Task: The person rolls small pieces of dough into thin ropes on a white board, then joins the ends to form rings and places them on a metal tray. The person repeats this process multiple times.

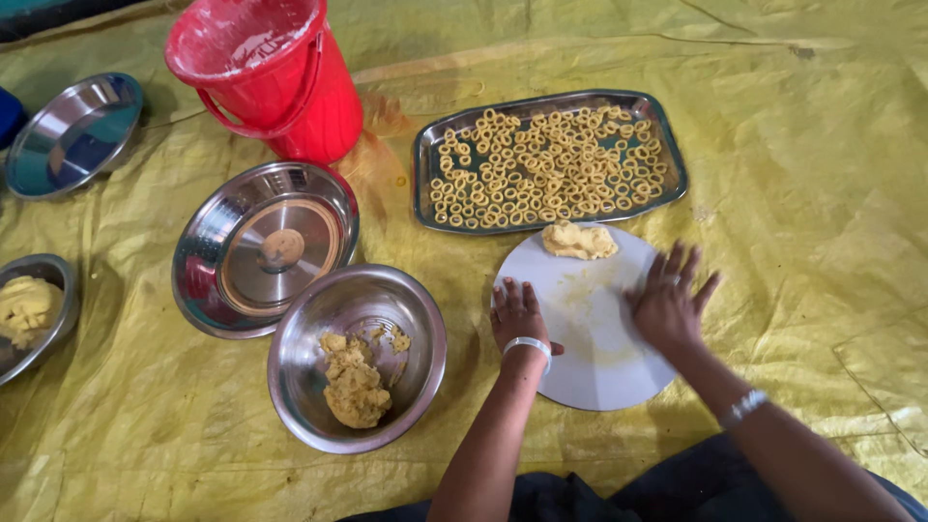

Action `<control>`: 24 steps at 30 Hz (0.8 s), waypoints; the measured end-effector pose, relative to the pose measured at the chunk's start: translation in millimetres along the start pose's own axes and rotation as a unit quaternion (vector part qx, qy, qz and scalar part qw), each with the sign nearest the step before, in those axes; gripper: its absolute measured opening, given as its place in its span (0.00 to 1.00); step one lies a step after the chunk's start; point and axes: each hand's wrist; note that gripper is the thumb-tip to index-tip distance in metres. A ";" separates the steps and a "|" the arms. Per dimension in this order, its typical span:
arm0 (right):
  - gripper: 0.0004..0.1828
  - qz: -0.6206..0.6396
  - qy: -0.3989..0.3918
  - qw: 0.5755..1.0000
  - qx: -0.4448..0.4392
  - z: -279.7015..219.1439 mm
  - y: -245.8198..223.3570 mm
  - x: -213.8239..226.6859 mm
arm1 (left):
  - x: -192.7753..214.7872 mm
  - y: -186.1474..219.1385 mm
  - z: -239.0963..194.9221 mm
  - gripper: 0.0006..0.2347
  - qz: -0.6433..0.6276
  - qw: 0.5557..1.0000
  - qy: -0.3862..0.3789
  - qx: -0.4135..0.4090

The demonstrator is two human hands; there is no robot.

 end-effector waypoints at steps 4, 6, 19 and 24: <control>0.49 0.052 0.173 0.980 0.079 58.9 5.4 -4.3 | -20.5 -1.9 16.3 0.58 0.015 1.000 -0.017 0.008; 0.47 -0.170 0.072 0.976 0.113 38.0 -15.3 -19.5 | -39.7 -4.1 28.1 0.58 0.017 0.999 -0.032 0.021; 0.57 0.052 0.152 0.985 -0.057 84.4 -3.8 -15.4 | -18.0 -4.6 14.9 0.58 -0.001 1.000 0.012 0.001; 0.52 -0.071 0.087 0.993 0.037 14.9 -39.8 -31.6 | -22.0 -1.4 18.1 0.59 0.018 1.000 -0.011 0.015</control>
Point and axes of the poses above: each hand's wrist, its own z-axis towards the middle knuckle, its own x-axis out of the back of the hand, y = z × x, and after that the axes turned 1 degree about -x, right-handed
